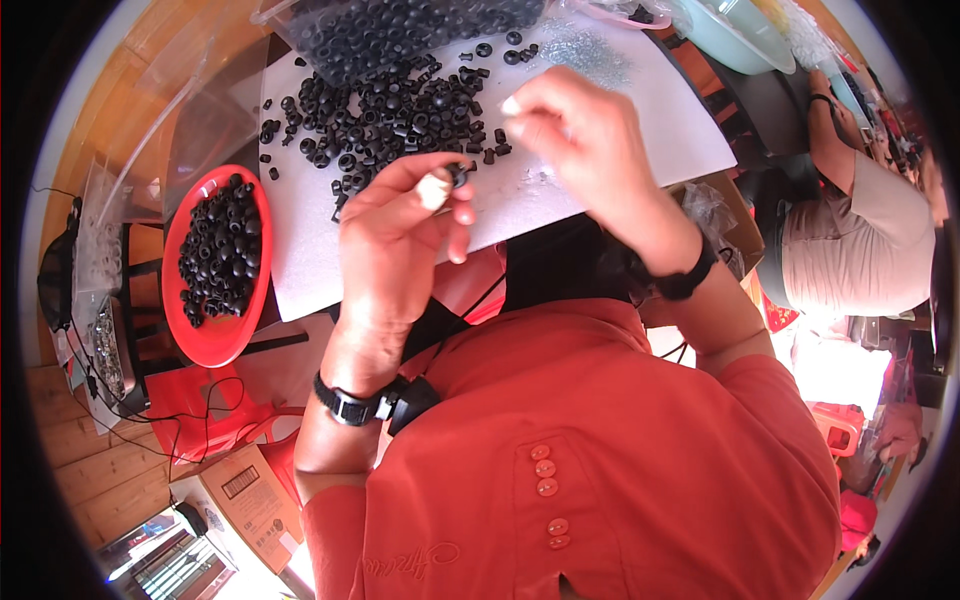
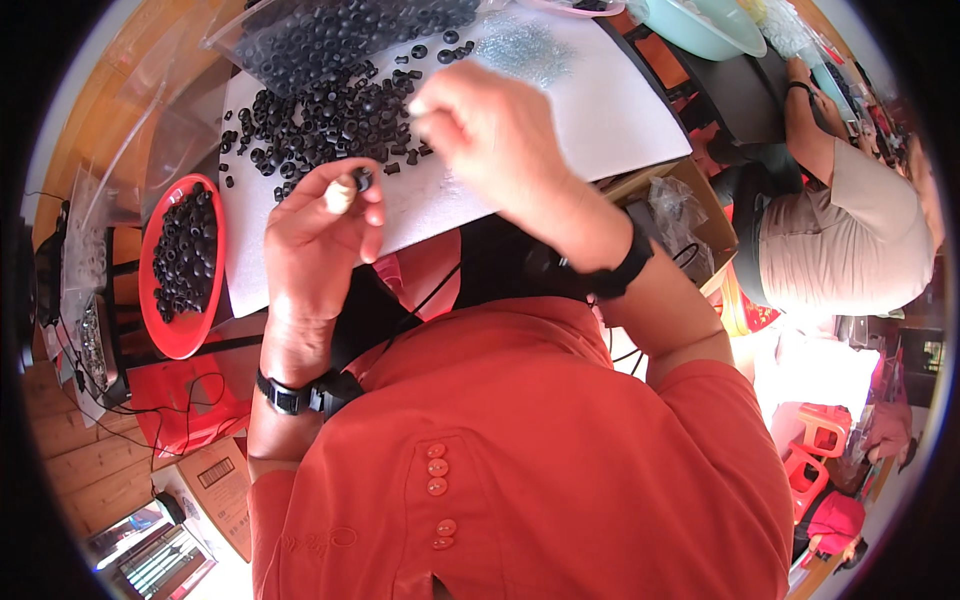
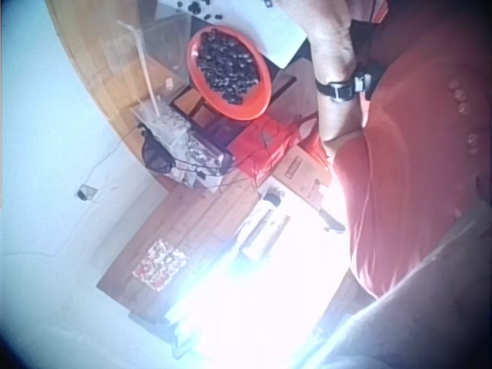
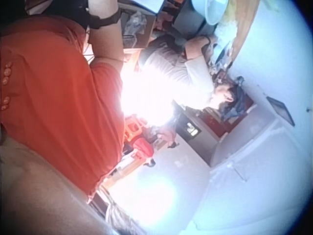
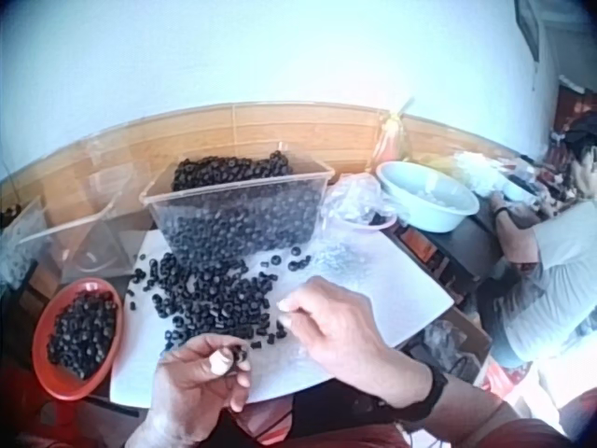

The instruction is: Assembling or sorting small black eyelet components on a work table.

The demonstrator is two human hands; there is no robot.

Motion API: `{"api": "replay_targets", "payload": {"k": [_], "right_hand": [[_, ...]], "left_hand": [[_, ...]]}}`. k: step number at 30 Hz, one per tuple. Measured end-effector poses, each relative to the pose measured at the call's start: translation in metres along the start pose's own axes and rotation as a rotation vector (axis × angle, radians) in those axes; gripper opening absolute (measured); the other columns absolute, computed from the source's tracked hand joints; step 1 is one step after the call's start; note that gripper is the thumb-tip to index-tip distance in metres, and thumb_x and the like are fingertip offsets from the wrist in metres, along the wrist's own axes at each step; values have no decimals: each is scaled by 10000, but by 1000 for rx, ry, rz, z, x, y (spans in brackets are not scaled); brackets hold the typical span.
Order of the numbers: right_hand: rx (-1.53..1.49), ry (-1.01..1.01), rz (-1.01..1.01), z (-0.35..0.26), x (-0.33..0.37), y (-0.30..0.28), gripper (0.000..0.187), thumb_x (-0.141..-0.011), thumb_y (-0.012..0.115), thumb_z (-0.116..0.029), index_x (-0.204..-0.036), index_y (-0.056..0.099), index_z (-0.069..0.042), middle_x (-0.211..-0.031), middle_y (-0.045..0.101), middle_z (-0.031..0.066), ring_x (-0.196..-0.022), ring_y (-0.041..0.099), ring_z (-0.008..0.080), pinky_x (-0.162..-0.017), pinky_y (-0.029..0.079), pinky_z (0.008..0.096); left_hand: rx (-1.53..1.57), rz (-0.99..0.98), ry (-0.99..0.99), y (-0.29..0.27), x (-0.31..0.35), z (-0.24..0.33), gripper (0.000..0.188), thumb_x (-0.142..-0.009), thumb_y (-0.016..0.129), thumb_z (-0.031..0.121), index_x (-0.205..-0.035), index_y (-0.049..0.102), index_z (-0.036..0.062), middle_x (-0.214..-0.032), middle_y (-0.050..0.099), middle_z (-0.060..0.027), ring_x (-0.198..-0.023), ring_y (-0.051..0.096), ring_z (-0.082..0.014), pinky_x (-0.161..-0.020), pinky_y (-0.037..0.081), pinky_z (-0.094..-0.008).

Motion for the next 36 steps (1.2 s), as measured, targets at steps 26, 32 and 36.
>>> {"api": "replay_targets", "payload": {"k": [26,32,36], "right_hand": [[395,-216,-282,20,-6,24,73,-800,667,-94,-864,698,-110,-952,654,27,-986,601,252,-828,403,406],[382,-231,-311,21,-3,24,72,-806,673,-117,-867,710,-127,-935,631,6,-998,585,236,-839,388,403],[351,-209,-306,22,-3,25,50,-816,675,-124,-861,695,-114,-946,629,18,-1003,582,237,-837,384,406]], "left_hand": [[-8,-47,-9,-1,2,-2,276,-959,592,81,-1161,613,-105,-939,657,-144,-753,621,-179,-594,500,-283],[24,-32,-1,-3,-3,-3,295,-955,607,99,-1167,597,-106,-942,648,-142,-753,617,-195,-618,502,-292],[50,-20,-29,-2,-2,-4,283,-956,600,85,-1167,595,-104,-943,649,-144,-755,618,-200,-611,504,-299]]}}
Point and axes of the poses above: each hand's wrist, its own x-axis away from the middle knuckle, its own y-axis out of the palm, z = x × y, the point moved 4 cm from there along -x, towards the middle knuckle
